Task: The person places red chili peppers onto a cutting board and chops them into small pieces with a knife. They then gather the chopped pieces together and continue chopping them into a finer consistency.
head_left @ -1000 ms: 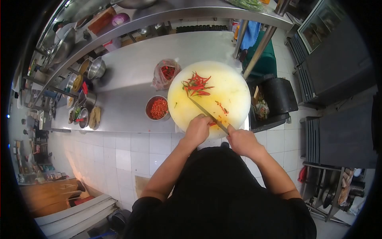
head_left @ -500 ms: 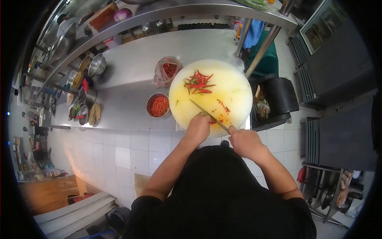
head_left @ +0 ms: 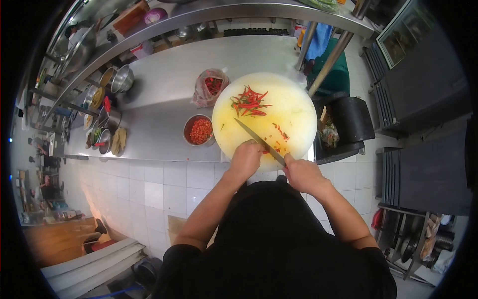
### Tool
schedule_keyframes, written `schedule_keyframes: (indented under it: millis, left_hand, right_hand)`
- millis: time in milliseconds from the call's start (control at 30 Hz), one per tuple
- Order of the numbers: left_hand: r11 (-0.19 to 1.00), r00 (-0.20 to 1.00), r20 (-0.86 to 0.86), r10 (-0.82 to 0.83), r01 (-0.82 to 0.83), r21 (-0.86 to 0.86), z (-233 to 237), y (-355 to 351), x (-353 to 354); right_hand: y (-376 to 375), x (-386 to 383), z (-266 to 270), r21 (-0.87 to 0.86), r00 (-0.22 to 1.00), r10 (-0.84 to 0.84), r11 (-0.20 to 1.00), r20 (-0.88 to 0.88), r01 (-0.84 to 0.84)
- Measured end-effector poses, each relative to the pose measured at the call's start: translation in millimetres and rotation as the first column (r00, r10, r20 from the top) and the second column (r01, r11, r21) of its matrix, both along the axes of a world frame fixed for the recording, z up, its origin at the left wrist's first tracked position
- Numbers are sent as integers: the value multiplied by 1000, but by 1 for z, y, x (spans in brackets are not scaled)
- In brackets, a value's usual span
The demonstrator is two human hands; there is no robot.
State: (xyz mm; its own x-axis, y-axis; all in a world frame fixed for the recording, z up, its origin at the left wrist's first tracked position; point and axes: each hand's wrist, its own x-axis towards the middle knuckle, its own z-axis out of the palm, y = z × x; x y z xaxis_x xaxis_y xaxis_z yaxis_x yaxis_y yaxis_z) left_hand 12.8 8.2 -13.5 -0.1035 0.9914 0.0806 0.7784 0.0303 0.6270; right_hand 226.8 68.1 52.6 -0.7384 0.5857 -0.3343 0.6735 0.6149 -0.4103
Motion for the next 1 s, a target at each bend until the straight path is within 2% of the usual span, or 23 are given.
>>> schedule_keyframes:
  millis: [100,200,300,400,500,600,667,767,900,1000]
  left_hand:
    - [1000,999,24,21,-21,8,-2,-1,-3]
    - [999,999,18,44,-44,-12,-5,-2,-1]
    - [998,999,-18,47,-48,-28,-2,0,-1]
    - [999,998,-42,40,-41,-21,-5,0,-1]
    - [1000,999,-42,29,-29,-4,-3,0,0]
    - [1000,998,-55,18,-19,-22,-1,0,-2]
    - [1000,998,-50,22,-23,-15,-2,0,-2]
    - [1000,997,-78,28,-29,-9,1,-1,-2]
    - [1000,999,-46,24,-24,5,-6,-3,-4]
    - [999,997,-52,51,-50,17,-5,-2,-4]
  right_hand:
    - [-9,-7,6,15,996,-6,1000,94,5]
    - [-3,-3,0,13,1000,1,1000,24,-2]
    - [-3,-3,36,33,990,58,998,125,-62]
    - [-8,0,13,69,992,43,996,118,-51]
    - [-3,0,-2,29,998,24,999,54,-26]
    - [-8,-8,38,20,985,62,998,162,-66]
    - [-8,-9,12,-11,991,32,999,129,-30]
    - [-1,-8,10,-33,994,24,999,108,-21]
    - [-7,-12,43,-37,986,33,999,164,-27]
    - [-6,-14,2,-46,998,-23,999,65,26]
